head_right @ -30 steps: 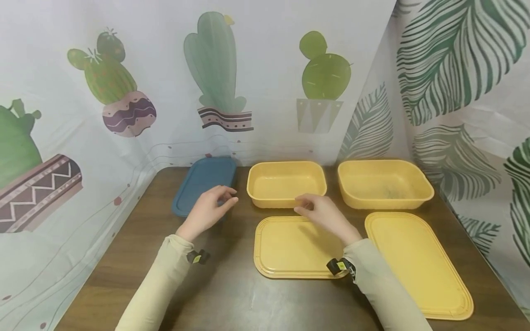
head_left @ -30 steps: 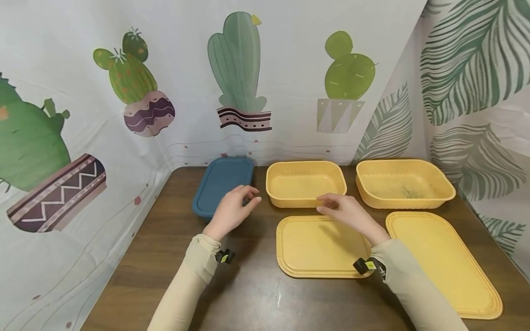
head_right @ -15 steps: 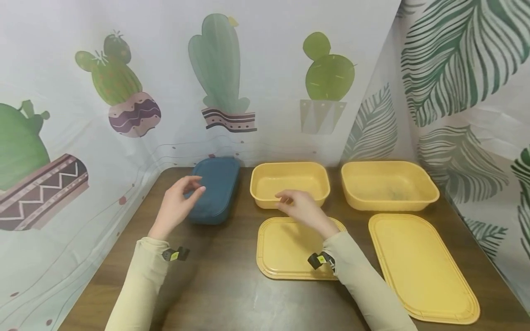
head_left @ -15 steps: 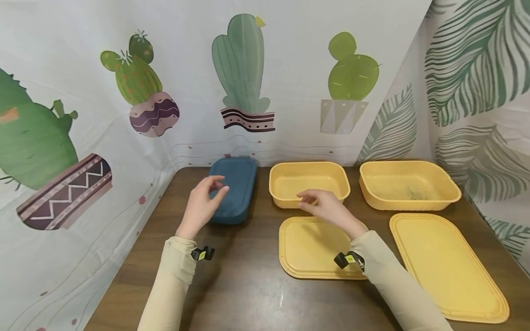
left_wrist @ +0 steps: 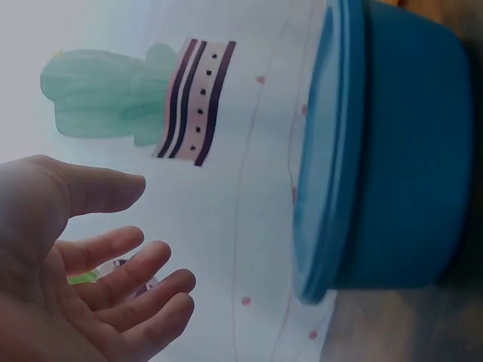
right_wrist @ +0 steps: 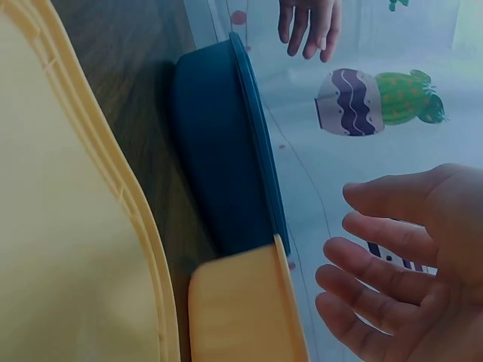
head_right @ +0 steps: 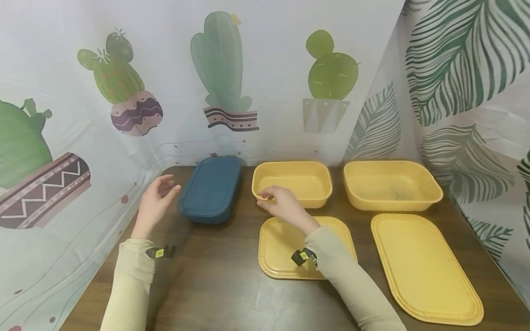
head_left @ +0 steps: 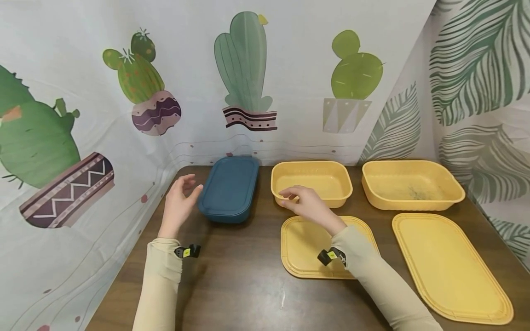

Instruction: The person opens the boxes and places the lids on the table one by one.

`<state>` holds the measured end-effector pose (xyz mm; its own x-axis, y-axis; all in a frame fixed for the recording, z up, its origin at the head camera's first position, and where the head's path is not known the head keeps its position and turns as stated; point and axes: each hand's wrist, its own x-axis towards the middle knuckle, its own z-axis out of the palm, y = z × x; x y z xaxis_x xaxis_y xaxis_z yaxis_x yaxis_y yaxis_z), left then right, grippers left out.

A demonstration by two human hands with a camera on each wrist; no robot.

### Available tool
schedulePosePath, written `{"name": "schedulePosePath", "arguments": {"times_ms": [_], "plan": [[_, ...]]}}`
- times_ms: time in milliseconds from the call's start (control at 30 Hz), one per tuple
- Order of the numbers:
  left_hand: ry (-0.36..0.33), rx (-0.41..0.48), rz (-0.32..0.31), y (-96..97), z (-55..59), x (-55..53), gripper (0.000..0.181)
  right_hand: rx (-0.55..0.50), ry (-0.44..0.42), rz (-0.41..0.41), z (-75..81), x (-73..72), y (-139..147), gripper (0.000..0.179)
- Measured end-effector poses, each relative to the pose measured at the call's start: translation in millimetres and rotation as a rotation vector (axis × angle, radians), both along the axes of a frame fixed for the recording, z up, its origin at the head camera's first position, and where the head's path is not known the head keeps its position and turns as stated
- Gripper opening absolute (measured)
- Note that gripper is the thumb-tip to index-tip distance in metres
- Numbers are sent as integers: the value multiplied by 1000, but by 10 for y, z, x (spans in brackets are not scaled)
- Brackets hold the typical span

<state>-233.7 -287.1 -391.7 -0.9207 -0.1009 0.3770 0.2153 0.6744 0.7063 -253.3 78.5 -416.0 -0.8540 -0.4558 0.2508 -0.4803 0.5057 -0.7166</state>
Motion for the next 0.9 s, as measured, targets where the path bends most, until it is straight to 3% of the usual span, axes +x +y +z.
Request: {"name": "schedulePosePath", "arguments": {"times_ms": [433, 667, 900], "plan": [[-110, 29, 61, -233, -208, -32, 51, -8, 14, 3, -39, -35, -271, 31], [-160, 28, 53, -343, -288, -24, 52, 9, 25, -4, -36, -47, -342, 32], [-259, 30, 26, -397, -336, -4, 58, 9, 11, -2, -22, -51, -369, 31]]}}
